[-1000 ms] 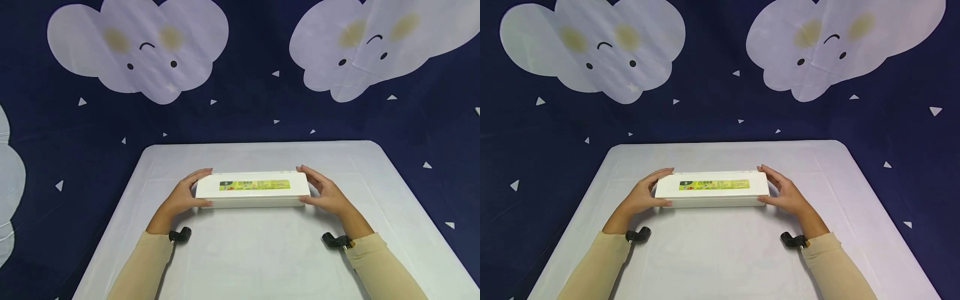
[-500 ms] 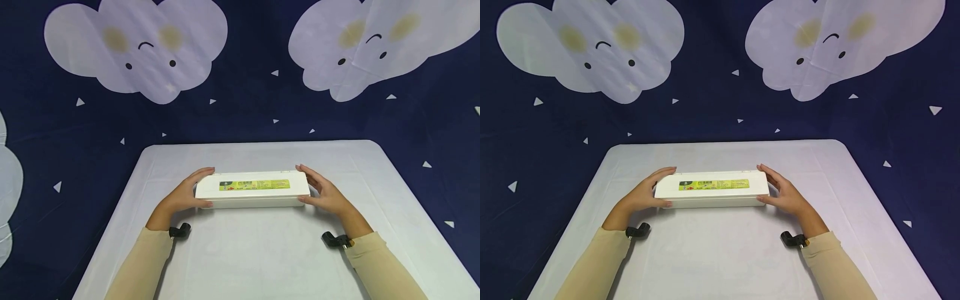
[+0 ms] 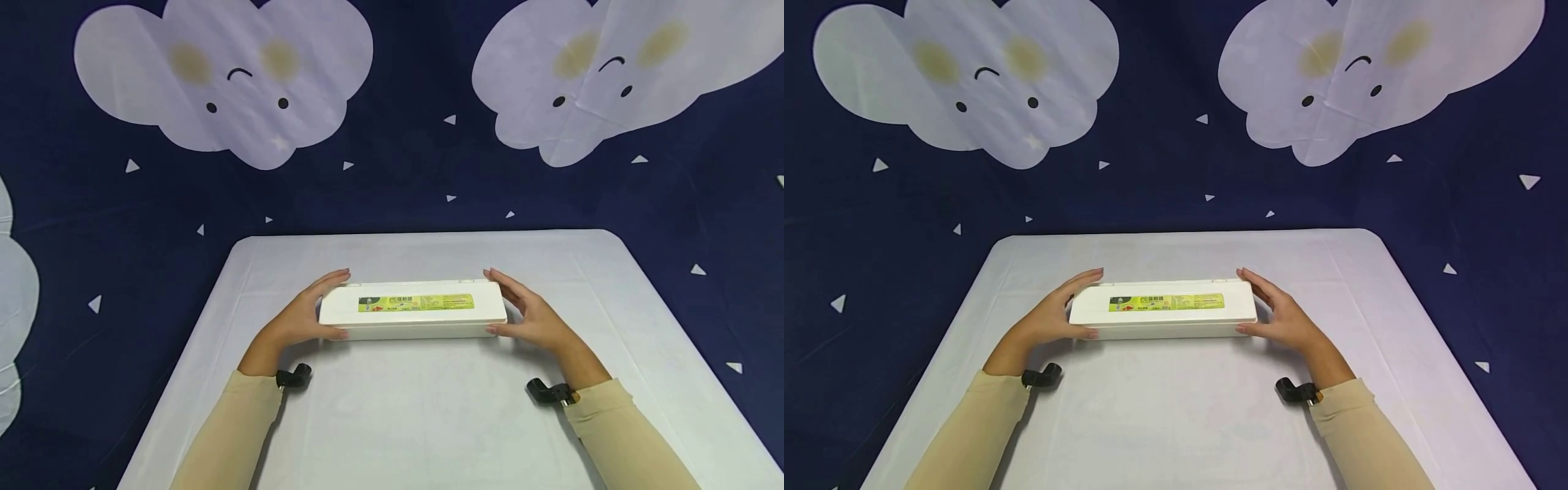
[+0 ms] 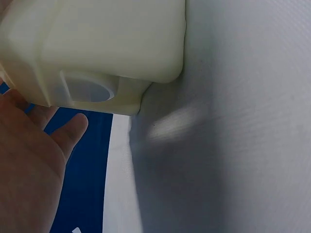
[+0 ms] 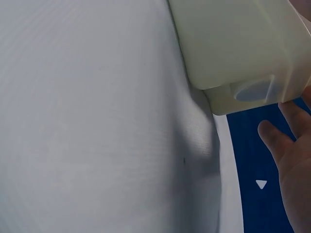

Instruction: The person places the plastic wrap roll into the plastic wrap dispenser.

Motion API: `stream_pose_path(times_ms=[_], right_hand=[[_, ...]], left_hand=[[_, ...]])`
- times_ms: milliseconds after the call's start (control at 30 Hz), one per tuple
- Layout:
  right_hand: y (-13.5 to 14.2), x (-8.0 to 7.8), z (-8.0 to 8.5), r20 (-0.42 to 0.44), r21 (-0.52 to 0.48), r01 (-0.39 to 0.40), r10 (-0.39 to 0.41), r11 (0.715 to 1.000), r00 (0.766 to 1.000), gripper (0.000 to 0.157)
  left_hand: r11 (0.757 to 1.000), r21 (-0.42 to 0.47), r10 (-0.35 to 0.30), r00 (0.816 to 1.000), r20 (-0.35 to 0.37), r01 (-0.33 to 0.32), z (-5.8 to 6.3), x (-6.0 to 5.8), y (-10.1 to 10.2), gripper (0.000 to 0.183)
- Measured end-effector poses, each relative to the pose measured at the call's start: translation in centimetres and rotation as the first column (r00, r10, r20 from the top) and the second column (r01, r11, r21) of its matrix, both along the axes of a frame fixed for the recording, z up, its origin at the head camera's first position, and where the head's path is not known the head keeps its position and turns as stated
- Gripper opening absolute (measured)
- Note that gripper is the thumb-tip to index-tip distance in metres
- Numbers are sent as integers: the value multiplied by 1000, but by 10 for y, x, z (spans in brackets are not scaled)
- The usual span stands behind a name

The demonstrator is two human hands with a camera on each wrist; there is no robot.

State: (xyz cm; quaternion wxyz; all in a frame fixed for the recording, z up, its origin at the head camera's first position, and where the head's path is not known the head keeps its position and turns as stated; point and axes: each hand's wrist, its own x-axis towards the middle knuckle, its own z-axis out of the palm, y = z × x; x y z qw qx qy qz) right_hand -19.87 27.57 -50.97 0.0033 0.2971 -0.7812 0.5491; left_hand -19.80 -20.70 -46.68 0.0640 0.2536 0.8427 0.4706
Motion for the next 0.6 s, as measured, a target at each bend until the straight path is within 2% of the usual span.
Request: stream_pose_path(times_ms=[67, 133, 400, 600], right_hand=[[-1, 0, 0, 1, 4, 6, -6, 1000, 1000, 111], [-1, 0, 0, 1, 6, 12, -12, 1000, 1000, 112], [-1, 2, 3, -6, 25, 19, -19, 1000, 1000, 111], [-1, 3, 12, -13, 47, 30, -29, 998, 999, 109]], left_hand=[[1000, 0, -8, 1000, 3, 8, 8, 4, 2, 108], [1000, 2, -10, 1000, 3, 10, 10, 5, 3, 107], [1000, -12, -6, 999, -31, 6, -21, -12, -7, 115], [999, -33, -23, 995, -97, 20, -13, -16, -14, 106]])
